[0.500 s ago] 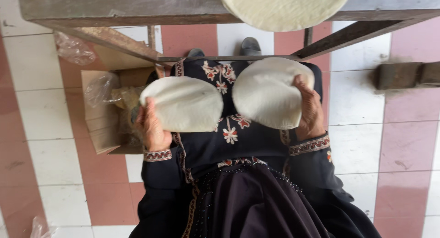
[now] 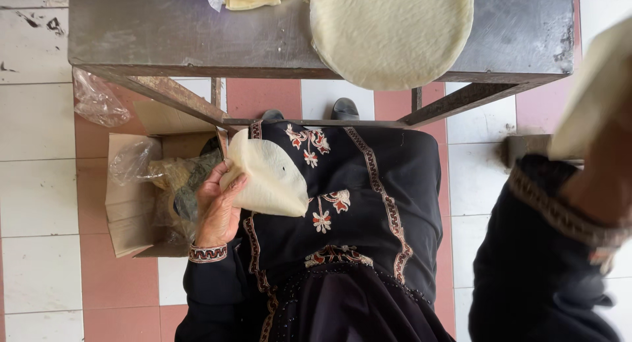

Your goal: The person separates individual layers of flatbread and folds them into triangular shapes while sitting on a chair.

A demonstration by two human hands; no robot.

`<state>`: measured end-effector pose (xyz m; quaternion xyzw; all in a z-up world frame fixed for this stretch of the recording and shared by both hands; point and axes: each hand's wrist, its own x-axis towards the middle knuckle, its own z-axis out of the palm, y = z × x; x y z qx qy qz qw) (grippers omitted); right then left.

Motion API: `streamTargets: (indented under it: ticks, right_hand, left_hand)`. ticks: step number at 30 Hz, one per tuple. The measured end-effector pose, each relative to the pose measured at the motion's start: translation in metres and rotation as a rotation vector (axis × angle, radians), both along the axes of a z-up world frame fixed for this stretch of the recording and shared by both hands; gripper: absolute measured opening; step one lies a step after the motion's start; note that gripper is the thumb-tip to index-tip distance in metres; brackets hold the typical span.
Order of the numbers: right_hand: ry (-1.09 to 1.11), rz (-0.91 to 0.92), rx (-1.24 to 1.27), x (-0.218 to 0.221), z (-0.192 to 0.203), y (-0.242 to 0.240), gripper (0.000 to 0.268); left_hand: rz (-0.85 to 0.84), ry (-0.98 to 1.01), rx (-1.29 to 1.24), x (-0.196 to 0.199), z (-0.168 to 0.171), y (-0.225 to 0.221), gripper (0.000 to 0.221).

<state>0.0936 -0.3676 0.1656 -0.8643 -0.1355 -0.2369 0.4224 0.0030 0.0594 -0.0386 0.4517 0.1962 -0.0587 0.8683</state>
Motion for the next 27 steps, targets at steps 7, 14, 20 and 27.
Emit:
streamTargets:
  ticks: [7,14,20,27]
  right_hand:
    - [-0.471,0.065,-0.922,0.091,0.001,0.082,0.039]
    - [-0.182,0.350,-0.793,0.058,0.015,0.105,0.049]
    - [0.530,0.545,0.104,-0.024,-0.047,0.123,0.078]
    - [0.965,0.712,1.157,-0.055,-0.190,0.129,0.037]
  left_hand:
    - [-0.012,-0.097,0.059,0.008,0.032,-0.021,0.036]
    - [-0.108,-0.287,0.216,0.014,0.080,-0.013,0.027]
    - [-0.281,-0.433,0.251,0.015,0.106,-0.009,0.027]
    - [-0.311,-0.423,0.626,0.016,0.095,-0.013,0.032]
